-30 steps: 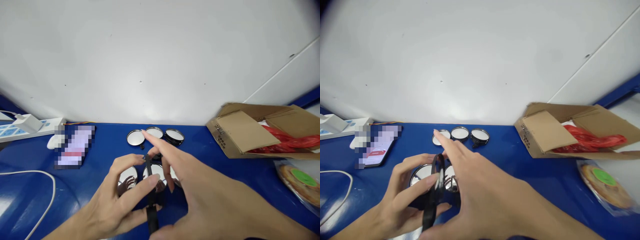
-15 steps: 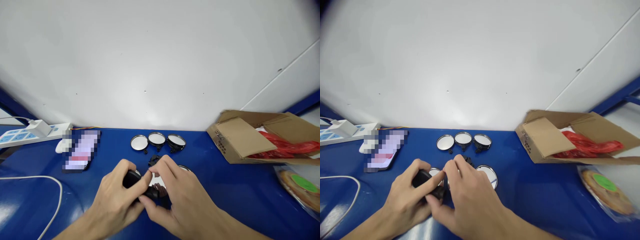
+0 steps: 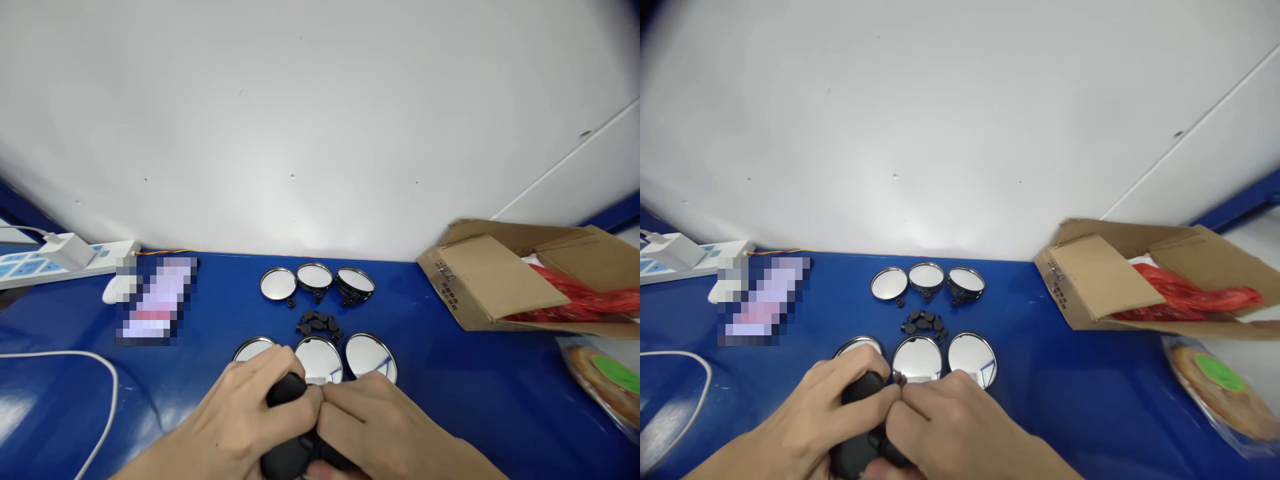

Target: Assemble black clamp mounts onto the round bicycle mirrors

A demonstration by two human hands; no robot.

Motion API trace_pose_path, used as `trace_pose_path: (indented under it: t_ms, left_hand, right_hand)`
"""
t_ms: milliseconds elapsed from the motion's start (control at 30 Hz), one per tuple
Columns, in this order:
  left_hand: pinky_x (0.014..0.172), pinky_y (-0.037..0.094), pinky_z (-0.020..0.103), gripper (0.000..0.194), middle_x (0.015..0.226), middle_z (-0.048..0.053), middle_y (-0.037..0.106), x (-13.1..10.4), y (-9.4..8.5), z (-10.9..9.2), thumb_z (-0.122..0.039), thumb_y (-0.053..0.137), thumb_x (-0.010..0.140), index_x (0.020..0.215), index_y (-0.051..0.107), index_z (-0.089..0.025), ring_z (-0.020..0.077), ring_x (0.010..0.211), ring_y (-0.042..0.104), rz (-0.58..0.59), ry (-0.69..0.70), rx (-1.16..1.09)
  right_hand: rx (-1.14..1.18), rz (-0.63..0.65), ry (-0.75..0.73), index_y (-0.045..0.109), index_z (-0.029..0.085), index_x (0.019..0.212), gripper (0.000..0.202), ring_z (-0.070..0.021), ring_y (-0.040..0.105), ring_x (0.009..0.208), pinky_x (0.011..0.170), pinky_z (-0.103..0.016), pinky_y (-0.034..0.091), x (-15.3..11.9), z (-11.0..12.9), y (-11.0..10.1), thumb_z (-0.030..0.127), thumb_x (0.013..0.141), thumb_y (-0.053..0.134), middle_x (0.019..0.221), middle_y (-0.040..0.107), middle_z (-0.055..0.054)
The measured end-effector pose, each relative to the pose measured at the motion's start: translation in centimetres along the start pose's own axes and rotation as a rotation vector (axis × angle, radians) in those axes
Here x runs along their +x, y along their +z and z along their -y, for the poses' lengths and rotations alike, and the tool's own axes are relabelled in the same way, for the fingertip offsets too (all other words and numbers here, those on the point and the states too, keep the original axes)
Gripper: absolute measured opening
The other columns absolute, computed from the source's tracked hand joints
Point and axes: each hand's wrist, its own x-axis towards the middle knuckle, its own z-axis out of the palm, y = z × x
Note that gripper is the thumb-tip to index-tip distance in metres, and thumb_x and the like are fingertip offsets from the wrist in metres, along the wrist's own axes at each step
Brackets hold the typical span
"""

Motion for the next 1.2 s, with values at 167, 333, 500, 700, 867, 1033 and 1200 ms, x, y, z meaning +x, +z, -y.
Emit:
trace_pose_path:
  t_ms: [167,333,500,700,867,1033,1200]
  left_hand:
    - [0.063,0.040,0.035,0.037,0.100,0.006,0.057,-0.1,-0.5,0.5,-0.008,0.062,0.095,0.119,0.078,-0.030,0.0242,0.081,0.056,0.025,0.065,0.073]
    - [0.061,0.047,0.034,0.048,0.113,0.011,0.061,-0.7,0.4,1.1,-0.006,0.067,0.092,0.135,0.078,-0.024,0.0237,0.086,0.059,-0.075,0.038,0.174]
    - [0.056,0.049,0.032,0.043,0.116,0.012,0.064,-0.5,0.4,2.0,-0.010,0.069,0.096,0.137,0.077,-0.022,0.0231,0.084,0.062,-0.088,0.052,0.325]
    - [0.055,0.052,0.029,0.041,0.117,0.012,0.063,0.0,-0.1,2.0,-0.011,0.069,0.098,0.137,0.074,-0.023,0.0213,0.083,0.066,-0.132,0.004,0.397]
    - [0.056,0.054,0.030,0.043,0.118,0.011,0.062,-0.1,-0.1,1.7,-0.012,0.068,0.100,0.141,0.072,-0.023,0.0217,0.083,0.065,-0.115,0.016,0.414]
    - [0.056,0.056,0.031,0.043,0.118,0.012,0.063,0.0,-0.1,2.0,-0.012,0.067,0.100,0.141,0.071,-0.023,0.0232,0.084,0.068,-0.081,-0.002,0.414]
    - [0.056,0.058,0.031,0.042,0.119,0.012,0.063,-0.1,-0.1,2.1,-0.013,0.066,0.102,0.142,0.070,-0.024,0.0238,0.084,0.070,-0.055,-0.023,0.414]
  right_hand:
    - [0.225,-0.084,0.203,0.064,0.026,0.086,0.059,-0.0141,0.067,0.063,0.067,-0.027,0.058,-0.4,0.2,-1.3,0.043,0.129,0.026,0.075,0.071,0.000]
    - [0.177,-0.198,0.345,0.058,0.027,0.093,0.035,-0.0162,0.064,0.066,0.067,-0.033,0.051,0.5,-2.1,-0.9,0.041,0.123,0.046,0.078,0.069,0.003]
    - [-0.116,-0.276,0.601,0.066,0.026,0.097,0.026,-0.0206,0.070,0.078,0.069,-0.034,0.049,0.6,-5.2,-0.6,0.040,0.117,0.058,0.092,0.074,-0.002]
    - [-0.221,-0.221,0.753,0.078,0.031,0.107,0.012,-0.0245,0.078,0.091,0.070,-0.036,0.052,0.0,-6.9,0.0,0.038,0.111,0.070,0.109,0.081,-0.002]
    - [-0.258,-0.215,0.678,0.080,0.028,0.113,0.012,-0.0290,0.079,0.098,0.071,-0.038,0.054,-0.5,-7.5,0.5,0.037,0.111,0.071,0.107,0.084,-0.005]
    - [-0.231,-0.239,0.684,0.081,0.027,0.107,0.011,-0.0302,0.076,0.093,0.078,-0.043,0.055,-0.6,-8.0,0.8,0.037,0.108,0.078,0.095,0.082,-0.005]
    - [-0.192,-0.251,0.702,0.081,0.026,0.104,0.010,-0.0298,0.074,0.093,0.084,-0.045,0.053,-0.4,-7.6,0.8,0.032,0.109,0.075,0.094,0.082,-0.004]
